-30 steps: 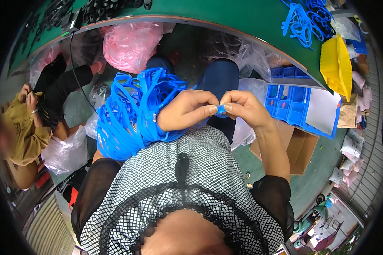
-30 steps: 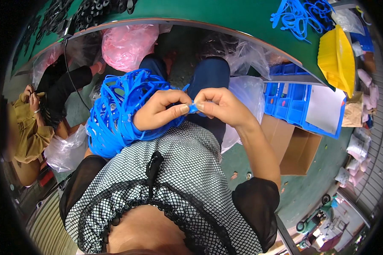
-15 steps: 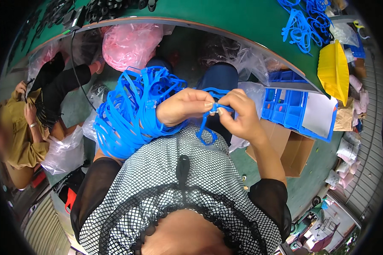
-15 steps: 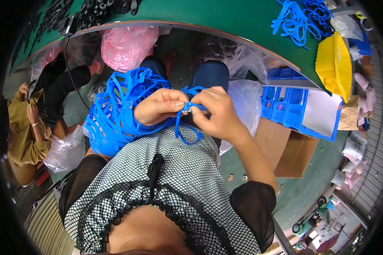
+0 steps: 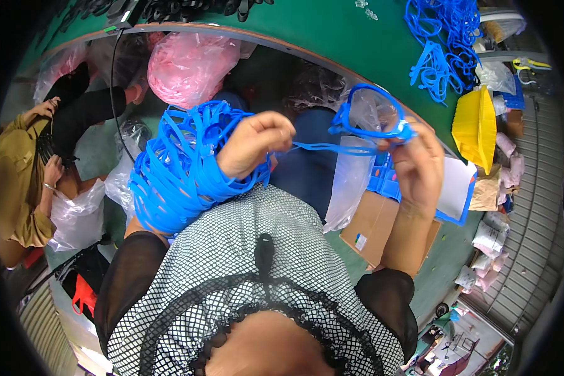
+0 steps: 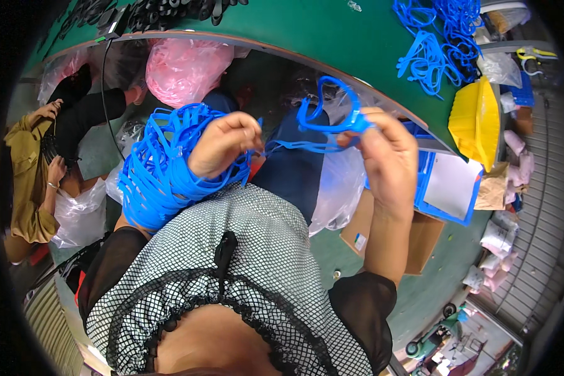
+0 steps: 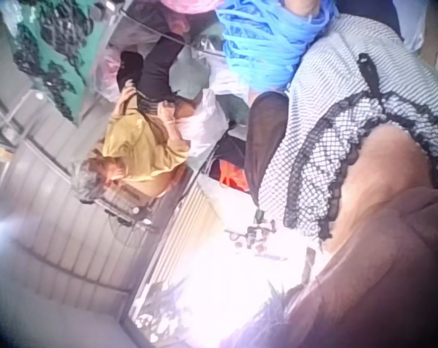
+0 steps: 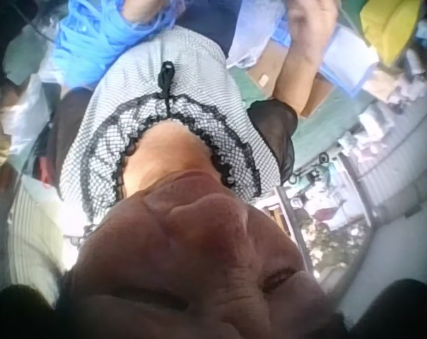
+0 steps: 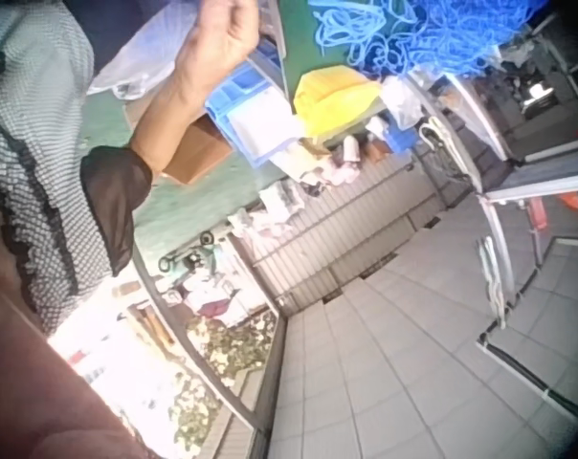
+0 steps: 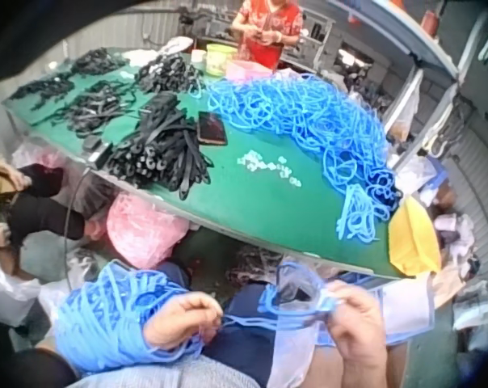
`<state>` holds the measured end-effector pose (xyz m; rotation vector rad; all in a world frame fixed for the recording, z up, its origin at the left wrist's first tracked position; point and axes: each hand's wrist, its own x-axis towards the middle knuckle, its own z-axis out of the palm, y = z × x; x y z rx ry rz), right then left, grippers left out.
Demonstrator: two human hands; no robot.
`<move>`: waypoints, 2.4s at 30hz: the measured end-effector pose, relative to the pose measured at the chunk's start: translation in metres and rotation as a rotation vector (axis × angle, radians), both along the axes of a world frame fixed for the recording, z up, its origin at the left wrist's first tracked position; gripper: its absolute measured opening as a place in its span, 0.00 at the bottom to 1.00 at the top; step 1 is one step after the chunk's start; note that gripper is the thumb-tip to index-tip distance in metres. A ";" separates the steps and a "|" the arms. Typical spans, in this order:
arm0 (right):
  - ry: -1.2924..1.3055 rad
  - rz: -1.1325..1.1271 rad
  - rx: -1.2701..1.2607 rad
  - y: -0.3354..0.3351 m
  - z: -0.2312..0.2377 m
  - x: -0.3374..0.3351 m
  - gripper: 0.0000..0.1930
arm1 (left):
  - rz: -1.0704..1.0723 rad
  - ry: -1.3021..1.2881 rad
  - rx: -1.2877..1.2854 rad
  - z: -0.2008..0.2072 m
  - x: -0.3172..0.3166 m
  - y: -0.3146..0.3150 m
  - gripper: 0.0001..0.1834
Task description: The recorder attaches small white plastic clips to blue plastic strips at a workbench.
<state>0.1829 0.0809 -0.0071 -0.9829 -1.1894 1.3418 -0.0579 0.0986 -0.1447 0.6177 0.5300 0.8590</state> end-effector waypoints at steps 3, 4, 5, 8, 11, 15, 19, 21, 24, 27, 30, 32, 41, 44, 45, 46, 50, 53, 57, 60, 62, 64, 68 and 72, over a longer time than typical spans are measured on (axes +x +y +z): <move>0.177 0.021 0.065 0.001 0.025 0.005 0.14 | -0.314 -0.135 -0.213 -0.005 0.009 -0.009 0.11; 0.207 0.030 0.066 0.004 0.036 0.002 0.13 | -0.378 -0.116 -0.266 -0.009 0.013 -0.011 0.13; 0.237 0.040 0.065 0.005 0.046 -0.002 0.13 | -0.442 -0.097 -0.317 -0.015 0.018 -0.012 0.15; 0.279 -0.052 0.135 -0.003 0.082 -0.013 0.11 | -0.634 -0.213 -0.430 -0.023 0.045 -0.008 0.27; 0.319 0.001 0.221 -0.010 0.102 -0.012 0.14 | -0.637 -0.352 -0.490 -0.018 0.065 0.000 0.31; 0.356 -0.037 0.286 -0.032 0.119 -0.010 0.10 | -0.499 -0.657 -0.497 -0.021 0.084 0.015 0.29; 0.409 -0.114 0.375 -0.058 0.125 0.011 0.09 | -0.184 -0.681 -0.572 -0.022 0.084 0.027 0.20; 0.402 -0.149 0.394 -0.071 0.122 0.029 0.09 | -0.023 -0.677 -0.627 -0.019 0.077 0.035 0.18; 0.354 -0.239 0.385 -0.089 0.110 0.055 0.07 | 0.081 -0.652 -0.523 -0.020 0.064 0.049 0.19; 0.292 -0.326 0.349 -0.097 0.086 0.075 0.07 | 0.090 -0.782 -0.341 -0.017 0.053 0.060 0.17; 0.293 -0.278 0.199 -0.091 0.047 0.083 0.08 | 0.069 -0.654 -0.231 -0.006 0.043 0.055 0.17; 0.326 -0.226 0.142 -0.085 0.015 0.072 0.10 | -0.008 -0.431 -0.099 0.014 0.044 0.045 0.19; 0.017 0.051 -0.334 -0.068 -0.108 0.022 0.18 | -0.038 -0.290 -0.168 0.036 0.035 0.030 0.20; -0.513 -0.104 -0.102 -0.057 -0.100 0.001 0.25 | -0.014 -0.146 -0.078 0.036 0.036 0.019 0.16; -0.783 -0.244 0.177 -0.051 -0.090 -0.010 0.30 | -0.005 -0.086 -0.027 0.042 0.039 0.014 0.16; -0.778 -0.246 0.173 -0.044 -0.080 -0.024 0.30 | -0.031 -0.072 0.005 0.041 0.039 0.010 0.16; -0.893 -0.318 0.324 -0.027 -0.072 -0.046 0.34 | -0.110 0.024 0.183 0.058 0.037 0.002 0.16; -0.933 -0.349 0.373 -0.022 -0.079 -0.042 0.29 | -0.115 0.129 0.298 0.064 0.032 -0.003 0.16; -0.508 -0.416 0.180 -0.024 -0.081 -0.032 0.23 | -0.042 0.194 0.377 0.054 0.032 -0.001 0.13; -0.545 -0.271 0.247 -0.028 -0.071 -0.033 0.24 | -0.037 0.264 0.453 0.044 0.033 -0.001 0.14; -0.538 -0.253 0.220 -0.031 -0.072 -0.033 0.24 | -0.009 0.317 0.534 0.045 0.032 -0.001 0.14; -0.528 -0.227 0.197 -0.032 -0.073 -0.034 0.24 | 0.028 0.374 0.615 0.048 0.030 0.000 0.14; -0.463 -0.240 0.164 -0.033 -0.076 -0.037 0.24 | 0.089 0.445 0.702 0.047 0.029 0.000 0.14; -0.441 -0.200 0.097 -0.034 -0.084 -0.036 0.25 | 0.143 0.452 0.758 0.045 0.032 0.003 0.13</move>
